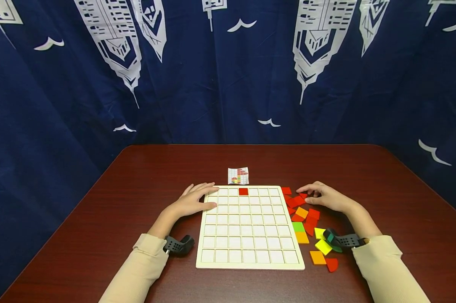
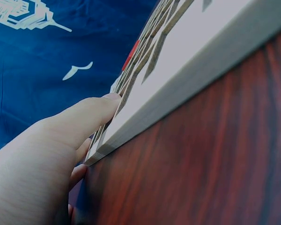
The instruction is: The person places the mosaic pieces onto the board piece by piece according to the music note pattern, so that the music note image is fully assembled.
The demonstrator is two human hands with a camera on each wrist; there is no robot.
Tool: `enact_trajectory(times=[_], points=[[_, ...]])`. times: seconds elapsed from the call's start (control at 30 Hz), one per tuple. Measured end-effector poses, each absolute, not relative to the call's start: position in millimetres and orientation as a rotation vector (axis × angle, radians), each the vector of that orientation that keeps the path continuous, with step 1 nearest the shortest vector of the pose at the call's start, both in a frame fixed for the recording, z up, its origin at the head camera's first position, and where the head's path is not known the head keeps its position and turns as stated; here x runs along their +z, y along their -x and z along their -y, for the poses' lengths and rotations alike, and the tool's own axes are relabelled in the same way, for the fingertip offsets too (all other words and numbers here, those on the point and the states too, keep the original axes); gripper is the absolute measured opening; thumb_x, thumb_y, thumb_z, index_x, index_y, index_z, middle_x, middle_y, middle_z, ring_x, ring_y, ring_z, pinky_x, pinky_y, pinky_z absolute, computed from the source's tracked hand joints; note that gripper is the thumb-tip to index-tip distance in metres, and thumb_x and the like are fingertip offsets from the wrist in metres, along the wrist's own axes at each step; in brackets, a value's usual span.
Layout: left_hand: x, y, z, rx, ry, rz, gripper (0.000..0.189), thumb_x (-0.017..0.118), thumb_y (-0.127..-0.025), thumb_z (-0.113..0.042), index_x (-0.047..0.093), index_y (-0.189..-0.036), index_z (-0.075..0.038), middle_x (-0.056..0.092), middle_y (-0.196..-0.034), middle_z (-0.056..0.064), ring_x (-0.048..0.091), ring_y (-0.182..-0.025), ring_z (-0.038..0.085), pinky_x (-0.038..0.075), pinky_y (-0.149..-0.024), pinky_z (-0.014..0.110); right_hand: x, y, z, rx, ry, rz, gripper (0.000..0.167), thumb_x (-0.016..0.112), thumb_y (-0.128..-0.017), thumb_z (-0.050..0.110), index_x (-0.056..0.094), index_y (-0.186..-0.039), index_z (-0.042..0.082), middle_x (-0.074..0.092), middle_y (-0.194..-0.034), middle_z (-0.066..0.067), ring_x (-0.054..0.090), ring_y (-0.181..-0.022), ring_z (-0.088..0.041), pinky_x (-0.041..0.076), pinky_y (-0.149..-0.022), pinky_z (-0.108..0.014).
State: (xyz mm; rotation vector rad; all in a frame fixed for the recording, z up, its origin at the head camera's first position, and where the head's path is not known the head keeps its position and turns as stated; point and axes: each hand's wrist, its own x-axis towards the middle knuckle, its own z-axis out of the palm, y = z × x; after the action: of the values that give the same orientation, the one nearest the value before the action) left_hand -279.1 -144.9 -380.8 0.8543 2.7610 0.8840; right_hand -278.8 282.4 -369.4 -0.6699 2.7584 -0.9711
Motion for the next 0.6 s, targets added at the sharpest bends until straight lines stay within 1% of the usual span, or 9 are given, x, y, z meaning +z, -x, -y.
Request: enact_trajectory(times=[0.3, 0.43, 0.6], points=[[-382.5, 281.3, 145.1, 0.858, -0.838, -2.771, 0.059, 0.056, -0.087, -0.043, 0.039, -0.139, -0.021, 0.024, -0.151, 0.001, 0.016, -0.141, 0.024, -0.003, -0.113, 0.053, -368.6, 278.2, -280.8, -0.999, 0.672, -2.748, 0.030, 0.060, -0.087, 0.021, 0.060, -0.112, 0.005, 0.046, -0.098, -0.011, 0.038, -0.080, -0.017, 0.036, -0.066, -0.025], [-382.1, 280.2, 144.9, 0.860, -0.838, -2.770, 0.059, 0.056, -0.087, -0.043, 0.039, -0.139, -0.021, 0.024, -0.151, 0.001, 0.016, -0.141, 0.024, -0.003, -0.112, 0.053, -369.2, 278.3, -280.5, -1.028, 0.651, -2.752, 0.029, 0.062, -0.086, 0.021, 0.060, -0.111, 0.006, 0.048, -0.101, -0.012, 0.040, -0.083, -0.017, 0.038, -0.069, -0.024], [-381.9, 279.7, 144.1, 0.861, -0.855, -2.780, 0.059, 0.057, -0.087, -0.043, 0.040, -0.138, -0.020, 0.026, -0.150, 0.004, 0.017, -0.140, 0.026, -0.001, -0.112, 0.055, -370.0, 279.8, -281.3, -1.053, 0.648, -2.762, 0.027, 0.063, -0.085, 0.018, 0.060, -0.109, 0.006, 0.053, -0.103, -0.012, 0.044, -0.086, -0.016, 0.042, -0.072, -0.022]])
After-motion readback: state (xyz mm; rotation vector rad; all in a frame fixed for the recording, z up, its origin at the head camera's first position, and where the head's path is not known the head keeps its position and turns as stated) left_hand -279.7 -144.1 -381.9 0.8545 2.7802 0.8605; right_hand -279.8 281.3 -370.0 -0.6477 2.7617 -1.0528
